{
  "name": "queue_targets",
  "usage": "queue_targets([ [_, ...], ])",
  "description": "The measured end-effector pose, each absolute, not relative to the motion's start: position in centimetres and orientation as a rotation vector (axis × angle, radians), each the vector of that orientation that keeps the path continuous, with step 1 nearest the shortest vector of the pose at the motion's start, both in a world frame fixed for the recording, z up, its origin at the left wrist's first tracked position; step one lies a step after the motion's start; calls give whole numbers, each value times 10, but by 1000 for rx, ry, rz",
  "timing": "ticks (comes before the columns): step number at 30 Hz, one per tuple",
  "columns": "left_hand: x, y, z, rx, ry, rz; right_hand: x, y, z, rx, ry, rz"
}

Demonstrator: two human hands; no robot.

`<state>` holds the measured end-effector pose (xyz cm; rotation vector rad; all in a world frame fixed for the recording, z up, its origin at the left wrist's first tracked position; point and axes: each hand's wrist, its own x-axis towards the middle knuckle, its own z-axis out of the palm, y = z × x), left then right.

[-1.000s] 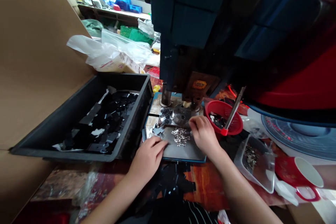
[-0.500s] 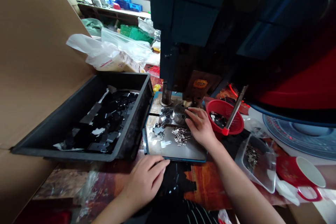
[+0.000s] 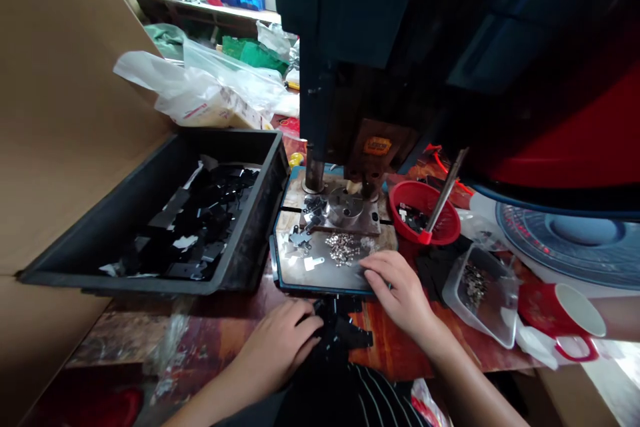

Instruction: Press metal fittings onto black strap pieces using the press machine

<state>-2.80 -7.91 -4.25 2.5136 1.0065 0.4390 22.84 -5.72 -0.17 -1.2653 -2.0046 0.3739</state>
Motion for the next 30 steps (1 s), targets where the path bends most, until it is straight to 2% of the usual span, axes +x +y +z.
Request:
queue_targets([
  [6, -36, -74, -49, 2505, 1097, 803, 214, -70, 2, -1231, -2007, 541],
  [10, -39, -70, -41, 2407, 1144, 874, 207, -72, 4, -1249, -2001, 620],
  [13, -39, -68, -29, 2070, 1303, 811, 204, -73, 3, -1298, -1958, 688],
  [16, -35, -65, -18, 1462, 1453, 816, 199, -73, 3, -1401, -1853, 812],
  [20, -24, -61, -10, 852, 1320, 883, 188, -74, 4, -1508, -1629, 1104],
  [24, -13, -58, -9, 645, 1219, 913, 180, -76, 5, -1459, -1401, 1379],
  [30, -1, -57, -7, 558, 1161, 964, 175, -79, -2, -1327, -1050, 1616],
])
